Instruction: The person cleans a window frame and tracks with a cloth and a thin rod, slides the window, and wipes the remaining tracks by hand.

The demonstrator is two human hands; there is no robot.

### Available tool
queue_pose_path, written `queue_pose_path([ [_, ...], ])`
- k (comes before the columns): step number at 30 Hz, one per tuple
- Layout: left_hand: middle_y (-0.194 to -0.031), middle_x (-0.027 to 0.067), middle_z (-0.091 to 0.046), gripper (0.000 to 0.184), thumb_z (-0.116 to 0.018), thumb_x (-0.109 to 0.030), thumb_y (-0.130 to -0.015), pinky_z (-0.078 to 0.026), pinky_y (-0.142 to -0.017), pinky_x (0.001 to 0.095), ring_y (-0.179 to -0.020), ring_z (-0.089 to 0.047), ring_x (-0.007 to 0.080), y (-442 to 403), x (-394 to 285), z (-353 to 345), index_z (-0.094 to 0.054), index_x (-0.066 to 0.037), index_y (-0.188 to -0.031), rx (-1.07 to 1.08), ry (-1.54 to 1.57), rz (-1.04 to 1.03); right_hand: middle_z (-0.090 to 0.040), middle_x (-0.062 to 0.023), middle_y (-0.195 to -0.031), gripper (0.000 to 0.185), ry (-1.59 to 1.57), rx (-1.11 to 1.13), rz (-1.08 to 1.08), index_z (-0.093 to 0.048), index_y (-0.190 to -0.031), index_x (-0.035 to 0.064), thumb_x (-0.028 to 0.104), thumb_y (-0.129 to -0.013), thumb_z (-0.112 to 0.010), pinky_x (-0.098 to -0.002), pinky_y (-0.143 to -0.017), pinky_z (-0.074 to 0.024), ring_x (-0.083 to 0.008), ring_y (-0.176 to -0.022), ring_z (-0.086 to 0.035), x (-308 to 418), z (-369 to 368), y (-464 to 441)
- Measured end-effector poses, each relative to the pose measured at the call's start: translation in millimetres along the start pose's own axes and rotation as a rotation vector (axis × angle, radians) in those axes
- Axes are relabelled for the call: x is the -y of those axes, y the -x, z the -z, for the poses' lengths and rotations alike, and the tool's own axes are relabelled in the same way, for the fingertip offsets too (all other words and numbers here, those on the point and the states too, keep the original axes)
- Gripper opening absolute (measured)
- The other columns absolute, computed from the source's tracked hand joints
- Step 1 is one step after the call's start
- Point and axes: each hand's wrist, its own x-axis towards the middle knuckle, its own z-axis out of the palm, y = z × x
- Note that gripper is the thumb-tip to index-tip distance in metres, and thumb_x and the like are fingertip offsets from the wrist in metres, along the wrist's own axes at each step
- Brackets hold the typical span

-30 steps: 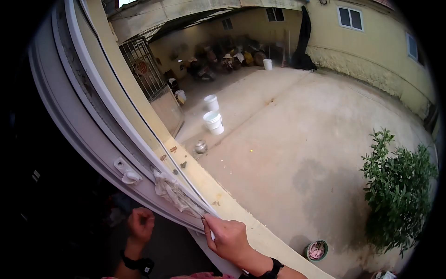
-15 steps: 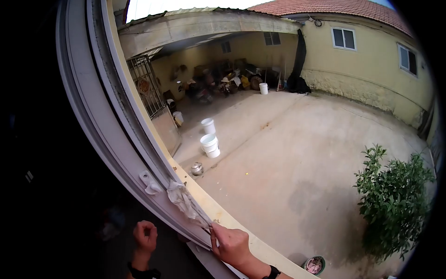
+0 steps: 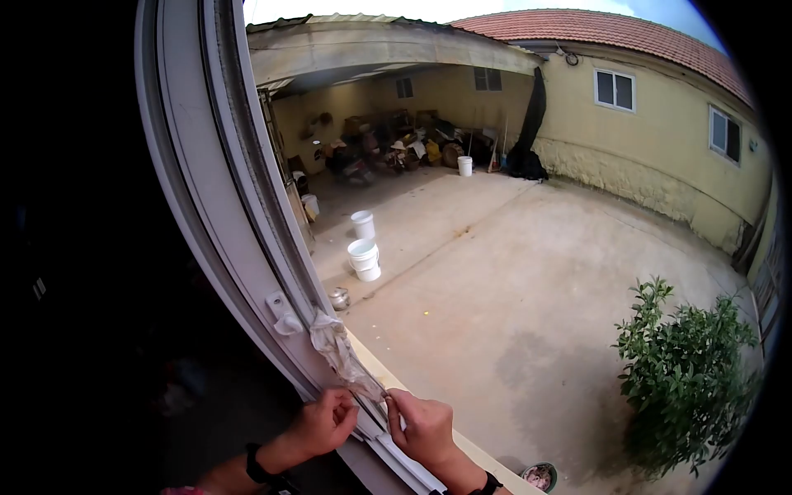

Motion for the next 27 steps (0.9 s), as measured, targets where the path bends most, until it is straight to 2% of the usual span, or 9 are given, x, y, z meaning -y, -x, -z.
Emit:
queue_pose_path([
  [1,-0.068,0.0071,-0.06,0.029,-0.063,-0.004,-0.078,-0.048,-0.048,0.0258,-0.054,-0.061,0.0148,1,0,-2,-0.046,0.001,-0.101,-0.005,0.004,0.001,-0.056,-0.0067,-0.057,0.009,-0.008,0.004,-0.002,-0.06,-0.085,0.0065,0.004,-0.076,-0.061,-0.0305,-0.041,-0.0407,-0.022,-0.044,-0.054,-1,1,-1],
  [3,-0.078,0.0105,-0.061,0.031,-0.062,-0.001,-0.08,-0.048,-0.05,0.0229,-0.058,-0.062,0.0145,2,2,-6,-0.039,0.004,-0.101,-0.287,0.163,-0.1,-0.057,-0.0067,-0.057,0.008,-0.013,0.01,-0.002,-0.06,-0.085,0.0064,0.004,-0.077,-0.061,-0.0303,-0.042,-0.0409,-0.022,-0.044,-0.054,-2,2,0],
  [5,-0.084,0.0132,-0.06,0.038,-0.061,0.002,-0.08,-0.048,-0.051,0.0216,-0.061,-0.063,0.0147,-7,2,0,-0.035,0.007,-0.107,-0.248,0.106,-0.127,-0.057,-0.0067,-0.057,0.008,-0.071,0.023,-0.032,-0.06,-0.084,0.0063,0.004,-0.077,-0.061,-0.0303,-0.042,-0.0411,-0.0217,-0.044,-0.055,-6,1,4],
  [7,-0.075,0.0058,-0.064,0.045,-0.071,-0.013,-0.075,-0.047,-0.046,0.0268,-0.055,-0.063,0.0159,-25,-19,4,-0.044,0.001,-0.108,-0.388,0.118,0.069,-0.058,-0.0069,-0.058,0.007,-0.09,0.024,-0.044,-0.06,-0.084,0.0063,0.004,-0.077,-0.06,-0.0303,-0.042,-0.0411,-0.0216,-0.044,-0.055,-5,0,5],
  [12,-0.072,0.0061,-0.063,0.049,-0.071,-0.014,-0.075,-0.046,-0.044,0.0267,-0.054,-0.062,0.0176,-39,-16,1,-0.044,0.001,-0.113,-0.439,0.04,-0.029,-0.057,-0.0065,-0.056,0.007,-0.081,0.013,-0.031,-0.06,-0.084,0.0066,0.004,-0.077,-0.06,-0.0298,-0.041,-0.0405,-0.021,-0.043,-0.054,-9,3,4],
  [15,-0.083,0.011,-0.061,0.046,-0.067,-0.002,-0.078,-0.049,-0.049,0.0229,-0.059,-0.062,0.0126,-48,-20,6,-0.04,0.005,-0.114,-0.36,-0.126,-0.11,-0.055,-0.0054,-0.053,0.007,-0.035,0.034,-0.032,-0.061,-0.083,0.007,0.003,-0.077,-0.06,-0.0287,-0.04,-0.0393,-0.02,-0.041,-0.053,-13,15,6],
  [18,-0.078,0.0097,-0.061,0.041,-0.068,-0.004,-0.077,-0.048,-0.047,0.0239,-0.055,-0.06,0.0126,-54,-23,5,-0.046,0.005,-0.109,-0.408,-0.156,-0.118,-0.052,-0.0038,-0.05,0.006,0.009,0.034,0.006,-0.061,-0.078,0.0075,0.003,-0.075,-0.06,-0.0275,-0.04,-0.038,-0.0185,-0.039,-0.051,-18,30,8],
  [20,-0.061,0.0037,-0.057,0.037,-0.07,-0.011,-0.075,-0.047,-0.044,0.0295,-0.049,-0.059,0.017,-55,-27,7,-0.051,0.003,-0.103,-0.438,-0.234,-0.104,-0.052,-0.0036,-0.05,0.006,0.028,0.042,0.008,-0.062,-0.078,0.0075,0.003,-0.075,-0.06,-0.0276,-0.04,-0.0383,-0.0184,-0.039,-0.051,-22,40,10],
  [27,-0.06,0.0034,-0.057,0.035,-0.069,-0.01,-0.075,-0.047,-0.044,0.0296,-0.047,-0.058,0.0175,-55,-31,4,-0.052,0.004,-0.103,-0.427,-0.223,-0.098,-0.054,-0.0037,-0.052,0.007,0.037,0.024,0.054,-0.061,-0.078,0.0075,0.002,-0.074,-0.061,-0.0283,-0.04,-0.0381,-0.0199,-0.04,-0.05,-14,48,3],
])
